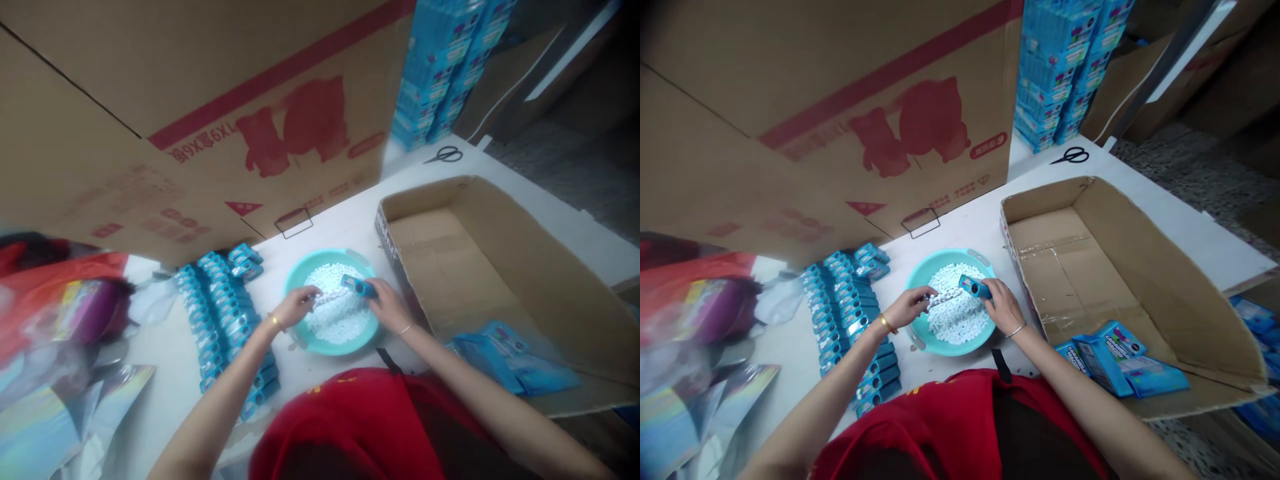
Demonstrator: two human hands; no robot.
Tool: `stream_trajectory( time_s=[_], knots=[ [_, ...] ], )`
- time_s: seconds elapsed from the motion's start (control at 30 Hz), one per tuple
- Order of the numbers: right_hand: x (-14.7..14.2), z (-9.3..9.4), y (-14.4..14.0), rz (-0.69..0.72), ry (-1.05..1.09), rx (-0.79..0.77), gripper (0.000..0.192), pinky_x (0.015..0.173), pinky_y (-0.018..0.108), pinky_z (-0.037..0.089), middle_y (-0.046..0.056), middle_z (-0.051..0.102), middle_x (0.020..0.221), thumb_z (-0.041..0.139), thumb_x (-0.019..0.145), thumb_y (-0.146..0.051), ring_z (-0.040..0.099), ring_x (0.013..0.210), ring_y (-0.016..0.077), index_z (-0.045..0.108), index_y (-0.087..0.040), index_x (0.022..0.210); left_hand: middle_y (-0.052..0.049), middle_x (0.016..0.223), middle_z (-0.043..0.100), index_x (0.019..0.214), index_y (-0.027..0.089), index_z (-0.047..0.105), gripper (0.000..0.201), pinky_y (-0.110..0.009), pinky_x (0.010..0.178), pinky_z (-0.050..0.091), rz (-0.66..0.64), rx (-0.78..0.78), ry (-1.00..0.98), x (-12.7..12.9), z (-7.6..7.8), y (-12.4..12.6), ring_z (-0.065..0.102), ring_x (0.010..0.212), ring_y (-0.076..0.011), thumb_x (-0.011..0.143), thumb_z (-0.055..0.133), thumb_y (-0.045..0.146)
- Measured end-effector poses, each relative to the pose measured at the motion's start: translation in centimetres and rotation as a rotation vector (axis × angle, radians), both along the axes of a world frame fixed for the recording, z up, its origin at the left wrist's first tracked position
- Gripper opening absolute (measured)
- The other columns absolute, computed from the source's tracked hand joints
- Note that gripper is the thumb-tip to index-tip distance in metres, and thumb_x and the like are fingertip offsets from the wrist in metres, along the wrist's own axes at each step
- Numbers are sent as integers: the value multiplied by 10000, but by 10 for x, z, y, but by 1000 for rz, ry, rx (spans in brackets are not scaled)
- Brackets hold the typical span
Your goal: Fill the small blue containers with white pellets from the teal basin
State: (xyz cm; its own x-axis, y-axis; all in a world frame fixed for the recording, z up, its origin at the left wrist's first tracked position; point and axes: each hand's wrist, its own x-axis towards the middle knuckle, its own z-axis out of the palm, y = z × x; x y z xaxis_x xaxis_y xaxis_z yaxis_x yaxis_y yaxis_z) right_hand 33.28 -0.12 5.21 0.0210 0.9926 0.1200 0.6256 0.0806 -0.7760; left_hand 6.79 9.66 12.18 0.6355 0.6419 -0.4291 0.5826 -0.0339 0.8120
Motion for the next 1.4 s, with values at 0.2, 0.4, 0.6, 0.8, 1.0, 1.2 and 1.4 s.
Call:
stream_trajectory(
  time_s=[0.2, 0.4, 0.6, 0.8, 1.0, 1.2, 1.4],
  knots=[
    [-20, -4, 3, 117, -21, 17, 484, 946, 497, 462, 111, 573, 1129, 454, 733, -72, 524, 1093, 281, 492, -206, 1196, -78, 940, 631, 962, 174, 613, 218, -286, 737, 479, -366, 376, 491, 50, 60, 5, 620, 832, -189, 848, 432, 132],
    [-24, -8, 2, 121, 21, 14, 452, 953, 495, 459, 116, 569, 1111, 452, 752, -75, 528, 1087, 274, 474, -197, 1186, -106, 1040, 561, 1089, 176, 532, 240, -298, 642, 482, -498, 541, 751, 82, 93, -13, 647, 790, -210, 907, 375, 171],
    [-14, -15, 2, 42, 48, -32, 456, 964, 491, 444, 103, 566, 1138, 448, 765, -93, 528, 1105, 267, 474, -217, 1203, -69, 1011, 554, 1066, 212, 539, 216, -295, 709, 468, -212, 501, 719, 37, 41, 10, 605, 839, -191, 916, 386, 239],
    [-10, -18, 8, -45, 147, -64, 346, 927, 435, 461, 108, 572, 1140, 508, 852, -271, 558, 1069, 255, 472, -217, 1193, -115, 1129, 532, 1148, 170, 512, 301, -325, 877, 437, -148, 299, 597, 31, -70, -5, 507, 1057, -215, 883, 378, 122],
    [-6, -14, 11, -77, 201, -121, 370, 884, 398, 468, 95, 602, 1099, 562, 833, -376, 578, 1009, 250, 491, -213, 1158, -96, 1082, 583, 1051, 175, 575, 289, -333, 902, 429, -223, 186, 355, 45, -112, -53, 529, 1007, -215, 804, 451, 93],
    [-3, -6, 15, -132, 218, -159, 382, 853, 378, 469, 75, 609, 1032, 583, 819, -418, 583, 946, 240, 481, -211, 1124, -42, 980, 621, 1079, 158, 550, 304, -277, 806, 460, -154, 98, 151, 30, -101, -56, 557, 838, -156, 776, 529, 167],
    [-3, -10, 15, -32, 137, -105, 333, 898, 411, 460, 102, 580, 1101, 537, 828, -282, 562, 1025, 261, 480, -210, 1148, -54, 940, 614, 1019, 151, 563, 226, -262, 756, 452, -81, 141, -40, 4, -28, -32, 538, 777, -140, 828, 529, 268]
  ],
)
